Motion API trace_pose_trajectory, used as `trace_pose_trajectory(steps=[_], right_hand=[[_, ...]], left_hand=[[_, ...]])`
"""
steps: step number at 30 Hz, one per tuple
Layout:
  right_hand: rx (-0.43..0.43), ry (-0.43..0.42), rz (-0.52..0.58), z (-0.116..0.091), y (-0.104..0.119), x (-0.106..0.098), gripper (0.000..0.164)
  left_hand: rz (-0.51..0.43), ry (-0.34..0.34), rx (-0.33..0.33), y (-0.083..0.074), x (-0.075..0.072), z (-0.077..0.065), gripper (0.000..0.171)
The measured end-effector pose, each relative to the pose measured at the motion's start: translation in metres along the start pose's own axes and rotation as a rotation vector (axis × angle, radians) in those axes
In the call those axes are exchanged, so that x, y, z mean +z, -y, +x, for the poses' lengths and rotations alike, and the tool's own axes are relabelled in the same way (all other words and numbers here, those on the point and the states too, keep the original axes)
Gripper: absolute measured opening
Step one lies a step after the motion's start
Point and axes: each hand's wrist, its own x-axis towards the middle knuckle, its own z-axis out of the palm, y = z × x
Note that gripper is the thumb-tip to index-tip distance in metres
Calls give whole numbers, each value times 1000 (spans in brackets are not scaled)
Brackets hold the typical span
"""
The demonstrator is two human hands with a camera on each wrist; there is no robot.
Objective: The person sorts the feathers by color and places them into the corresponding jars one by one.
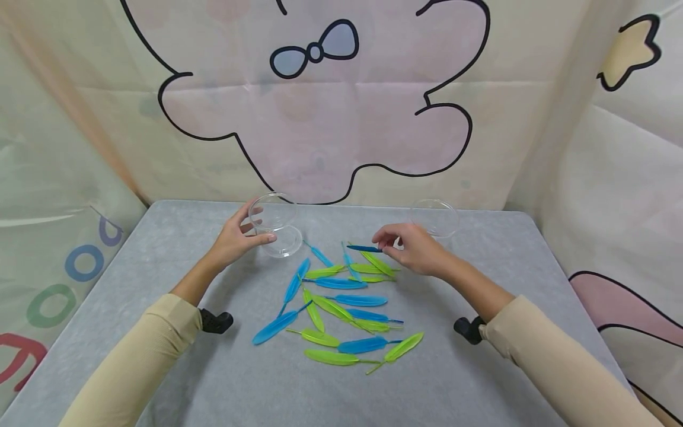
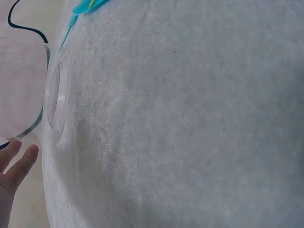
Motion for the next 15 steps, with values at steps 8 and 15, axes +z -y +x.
trace_pose_trajectory(steps=[8,15], right_hand=[[13,-5,14,27,15,-8,19],[-5,-9,13,49,30,-13,18]], left_hand=[[43,-2,8,0,1,-1,102],[89,-3,32,-2,1,-1,102]])
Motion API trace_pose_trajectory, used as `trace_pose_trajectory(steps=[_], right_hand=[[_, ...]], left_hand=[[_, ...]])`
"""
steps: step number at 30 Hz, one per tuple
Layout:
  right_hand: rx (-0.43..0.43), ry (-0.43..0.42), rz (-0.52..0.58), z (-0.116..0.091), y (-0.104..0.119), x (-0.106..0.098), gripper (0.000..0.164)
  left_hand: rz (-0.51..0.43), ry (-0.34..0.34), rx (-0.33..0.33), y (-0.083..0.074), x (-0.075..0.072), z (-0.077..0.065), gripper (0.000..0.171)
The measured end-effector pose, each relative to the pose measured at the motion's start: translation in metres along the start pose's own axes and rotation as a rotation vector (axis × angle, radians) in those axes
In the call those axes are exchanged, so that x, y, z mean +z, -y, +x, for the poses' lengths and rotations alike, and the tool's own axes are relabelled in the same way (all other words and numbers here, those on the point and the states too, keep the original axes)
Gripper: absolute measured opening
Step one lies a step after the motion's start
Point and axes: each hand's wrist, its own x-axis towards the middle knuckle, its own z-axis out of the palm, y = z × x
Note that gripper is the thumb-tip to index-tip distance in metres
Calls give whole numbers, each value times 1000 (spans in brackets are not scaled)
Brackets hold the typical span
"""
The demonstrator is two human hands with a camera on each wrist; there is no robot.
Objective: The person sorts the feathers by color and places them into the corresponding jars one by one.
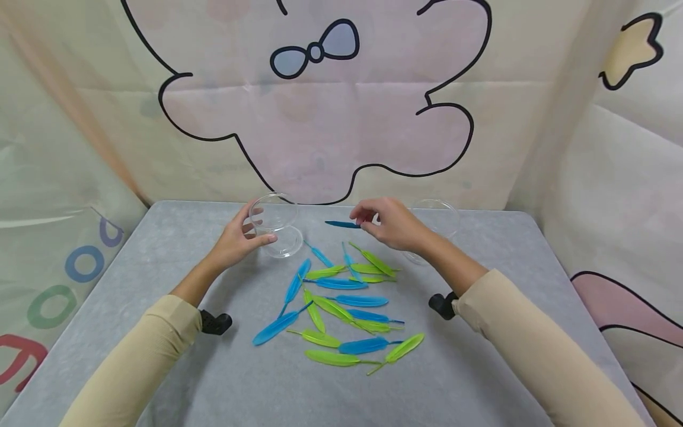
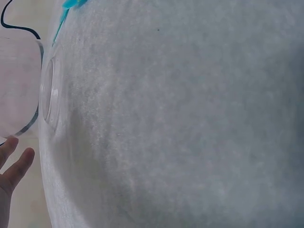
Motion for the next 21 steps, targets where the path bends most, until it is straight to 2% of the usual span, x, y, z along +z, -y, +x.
trace_pose_trajectory(steps=[11,21], right_hand=[[-56,4,-12,32,16,-1,18],[-46,10,-25,49,24,2,16]], left_hand=[[-24,10,11,5,-1,2,101],[17,-1,24,5,-1,2,101]])
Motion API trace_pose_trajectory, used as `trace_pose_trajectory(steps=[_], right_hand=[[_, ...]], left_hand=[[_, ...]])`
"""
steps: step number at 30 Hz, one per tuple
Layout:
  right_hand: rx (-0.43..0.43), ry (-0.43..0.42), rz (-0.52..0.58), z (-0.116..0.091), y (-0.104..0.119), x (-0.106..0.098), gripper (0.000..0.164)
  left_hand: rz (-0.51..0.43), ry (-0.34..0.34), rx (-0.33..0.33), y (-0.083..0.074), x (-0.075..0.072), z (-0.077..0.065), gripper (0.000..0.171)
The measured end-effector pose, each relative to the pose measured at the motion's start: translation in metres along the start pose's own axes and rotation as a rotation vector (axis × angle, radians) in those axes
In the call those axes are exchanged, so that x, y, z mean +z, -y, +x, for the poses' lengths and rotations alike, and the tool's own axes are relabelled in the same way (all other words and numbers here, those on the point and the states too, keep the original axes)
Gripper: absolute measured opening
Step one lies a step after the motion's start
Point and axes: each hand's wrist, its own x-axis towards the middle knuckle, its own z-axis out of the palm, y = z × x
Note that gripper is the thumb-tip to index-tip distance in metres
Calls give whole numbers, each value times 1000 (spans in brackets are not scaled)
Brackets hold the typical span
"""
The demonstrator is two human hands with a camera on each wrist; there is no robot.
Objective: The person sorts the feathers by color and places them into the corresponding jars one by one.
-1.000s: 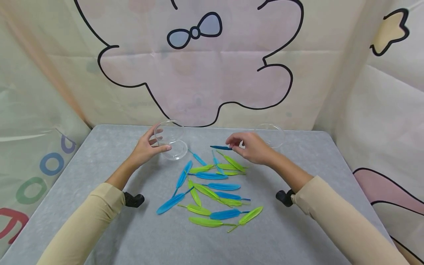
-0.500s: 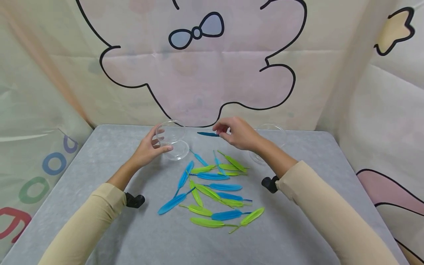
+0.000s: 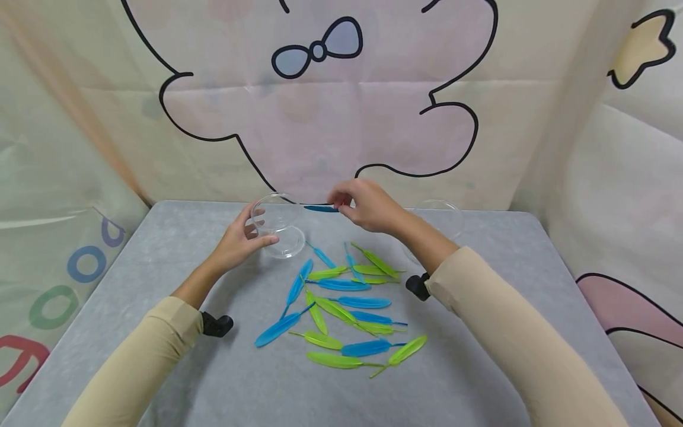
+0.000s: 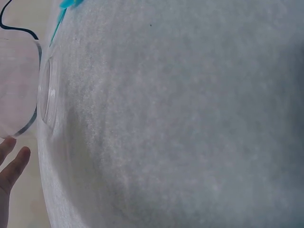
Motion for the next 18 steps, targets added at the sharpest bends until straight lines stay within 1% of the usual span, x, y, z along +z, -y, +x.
trace_pose_trajectory(steps=[6,10,16,18], right_hand=[[-5,8,4,10,3,4,15],[-27,7,-13,18,6,7,15],[-64,17,-41,30,13,13,16],[-77,24,-43,35,15,17,16]], left_hand=[[16,3,-4,1,0,-1,102],[24,9,-9,0,0,-1,102],[27,11,7,1,-1,-1,101],[28,10,2,1,-1,-1,101]])
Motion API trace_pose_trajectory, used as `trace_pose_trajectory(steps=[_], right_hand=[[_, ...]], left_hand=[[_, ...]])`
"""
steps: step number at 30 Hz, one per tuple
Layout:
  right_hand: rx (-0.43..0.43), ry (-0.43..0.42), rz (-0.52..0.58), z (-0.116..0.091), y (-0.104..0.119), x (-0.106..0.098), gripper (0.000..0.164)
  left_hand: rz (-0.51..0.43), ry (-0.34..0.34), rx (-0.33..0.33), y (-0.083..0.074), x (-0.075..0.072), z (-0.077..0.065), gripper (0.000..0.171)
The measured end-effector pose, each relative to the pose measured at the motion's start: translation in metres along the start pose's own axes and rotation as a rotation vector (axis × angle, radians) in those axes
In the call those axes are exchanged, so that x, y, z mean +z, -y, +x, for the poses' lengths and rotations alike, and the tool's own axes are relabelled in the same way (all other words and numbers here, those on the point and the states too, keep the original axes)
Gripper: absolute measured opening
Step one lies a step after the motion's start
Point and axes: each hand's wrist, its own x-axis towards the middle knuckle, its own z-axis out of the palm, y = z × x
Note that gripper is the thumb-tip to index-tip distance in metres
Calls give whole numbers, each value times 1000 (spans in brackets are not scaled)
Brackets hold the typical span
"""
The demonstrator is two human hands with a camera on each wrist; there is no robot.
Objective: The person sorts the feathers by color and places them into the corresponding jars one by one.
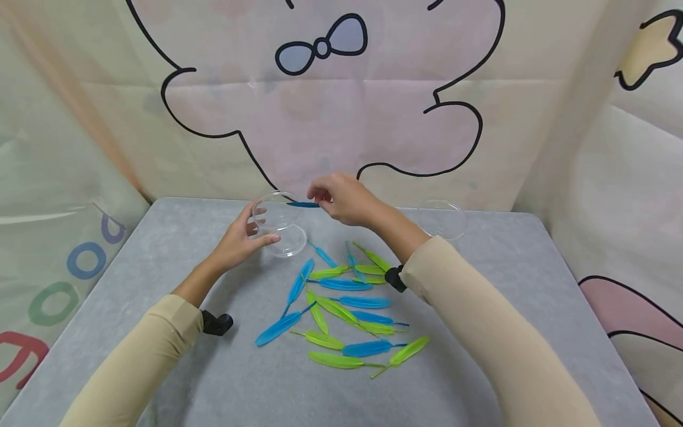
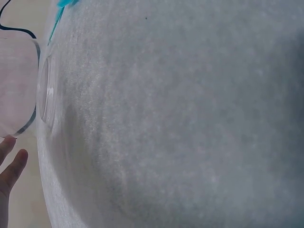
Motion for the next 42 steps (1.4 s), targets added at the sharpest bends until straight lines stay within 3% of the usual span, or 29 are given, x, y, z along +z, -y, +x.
trace_pose_trajectory(steps=[12,26,42], right_hand=[[-9,62,-62,28,15,24,17],[0,112,-174,39,21,37,20],[-14,139,-261,48,23,53,20]], left_hand=[[6,5,-13,0,-1,0,100],[-9,2,-35,-2,1,0,96],[-10,12,-3,-2,-2,-1,99]])
